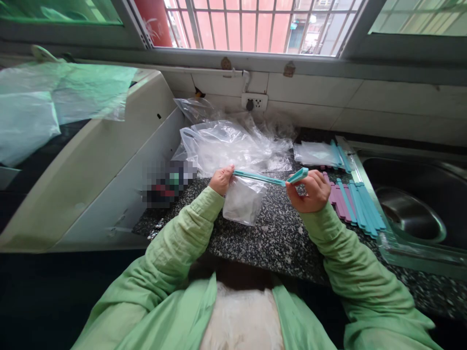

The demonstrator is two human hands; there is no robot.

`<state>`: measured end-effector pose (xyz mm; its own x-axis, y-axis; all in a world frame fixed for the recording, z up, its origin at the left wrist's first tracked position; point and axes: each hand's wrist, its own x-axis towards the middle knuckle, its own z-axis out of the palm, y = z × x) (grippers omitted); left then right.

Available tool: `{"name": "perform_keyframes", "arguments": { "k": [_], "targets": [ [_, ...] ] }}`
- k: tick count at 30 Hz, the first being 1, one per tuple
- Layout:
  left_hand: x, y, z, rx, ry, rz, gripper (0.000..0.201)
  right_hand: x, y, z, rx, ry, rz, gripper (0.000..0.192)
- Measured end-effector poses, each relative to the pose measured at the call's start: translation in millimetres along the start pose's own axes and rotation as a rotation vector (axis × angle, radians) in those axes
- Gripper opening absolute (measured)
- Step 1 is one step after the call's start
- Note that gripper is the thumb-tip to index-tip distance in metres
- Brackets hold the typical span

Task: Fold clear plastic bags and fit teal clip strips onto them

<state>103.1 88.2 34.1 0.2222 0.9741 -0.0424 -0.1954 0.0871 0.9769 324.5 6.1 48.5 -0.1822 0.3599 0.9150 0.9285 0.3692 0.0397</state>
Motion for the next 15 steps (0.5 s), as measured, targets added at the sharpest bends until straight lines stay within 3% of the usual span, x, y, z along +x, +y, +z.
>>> {"name": "perform_keyframes", "arguments": {
  "k": [7, 15],
  "targets": [
    [0.2, 4.2, -2.1, 0.01, 0.013, 0.036, 0.049, -2.6, 3.5, 2.1, 0.048, 0.053, 0.035, 0.011],
    [2.7, 4.0, -3.5, -0.022, 0.046, -0.004, 0.047, -8.7, 8.0, 7.9, 0.202, 0.059, 0.245, 0.014]
  ]
}}
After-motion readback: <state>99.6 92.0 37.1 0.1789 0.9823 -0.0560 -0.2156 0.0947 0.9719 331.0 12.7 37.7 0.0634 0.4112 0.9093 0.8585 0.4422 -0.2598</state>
